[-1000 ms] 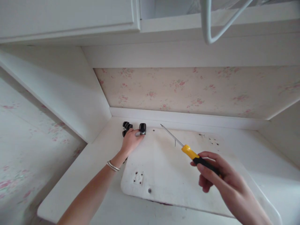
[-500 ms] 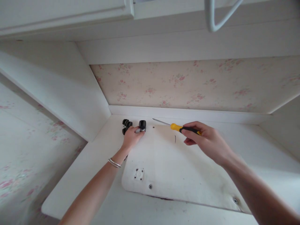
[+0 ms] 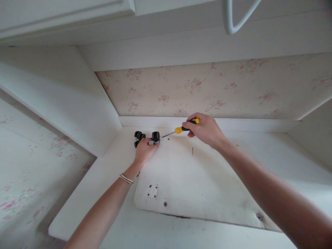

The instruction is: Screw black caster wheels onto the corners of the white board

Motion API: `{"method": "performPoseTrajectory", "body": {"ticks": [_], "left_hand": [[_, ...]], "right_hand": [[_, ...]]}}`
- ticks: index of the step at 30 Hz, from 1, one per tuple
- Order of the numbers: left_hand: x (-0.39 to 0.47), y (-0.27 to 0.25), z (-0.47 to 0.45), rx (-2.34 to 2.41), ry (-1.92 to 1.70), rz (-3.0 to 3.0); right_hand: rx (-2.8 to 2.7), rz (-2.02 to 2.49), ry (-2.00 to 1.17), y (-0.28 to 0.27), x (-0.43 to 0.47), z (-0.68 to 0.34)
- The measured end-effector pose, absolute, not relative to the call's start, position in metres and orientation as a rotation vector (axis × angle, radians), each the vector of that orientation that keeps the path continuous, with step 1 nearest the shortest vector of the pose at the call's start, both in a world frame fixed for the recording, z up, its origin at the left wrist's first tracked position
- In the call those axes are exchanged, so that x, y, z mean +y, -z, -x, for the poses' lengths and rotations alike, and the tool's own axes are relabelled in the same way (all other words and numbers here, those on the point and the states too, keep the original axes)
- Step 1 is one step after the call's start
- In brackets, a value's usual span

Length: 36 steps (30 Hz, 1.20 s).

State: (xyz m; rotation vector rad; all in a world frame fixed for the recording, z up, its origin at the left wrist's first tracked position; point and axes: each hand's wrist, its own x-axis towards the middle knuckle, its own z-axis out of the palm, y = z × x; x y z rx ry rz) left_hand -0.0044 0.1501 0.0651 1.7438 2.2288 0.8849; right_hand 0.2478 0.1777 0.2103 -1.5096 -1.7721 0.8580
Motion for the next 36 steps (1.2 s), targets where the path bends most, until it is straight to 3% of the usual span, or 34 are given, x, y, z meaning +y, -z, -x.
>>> {"method": "performPoseTrajectory", "body": {"ticks": [22, 29, 36], "left_hand": [[0.154, -0.055, 0.011, 2.15, -1.037, -1.504], [0.138, -0.064, 0.004, 2.188, -1.039, -1.667], [0.118, -0.079, -0.018, 2.171, -0.642, -2.207]], "right_hand": [[-1.914, 1.405, -0.925, -0.217, 0.218, -0.216], [-1.975, 1.415, -0.877, -0.221, 0.219, -0.213], [-2.082, 1.41, -0.825, -0.233, 0.226, -0.201]]}}
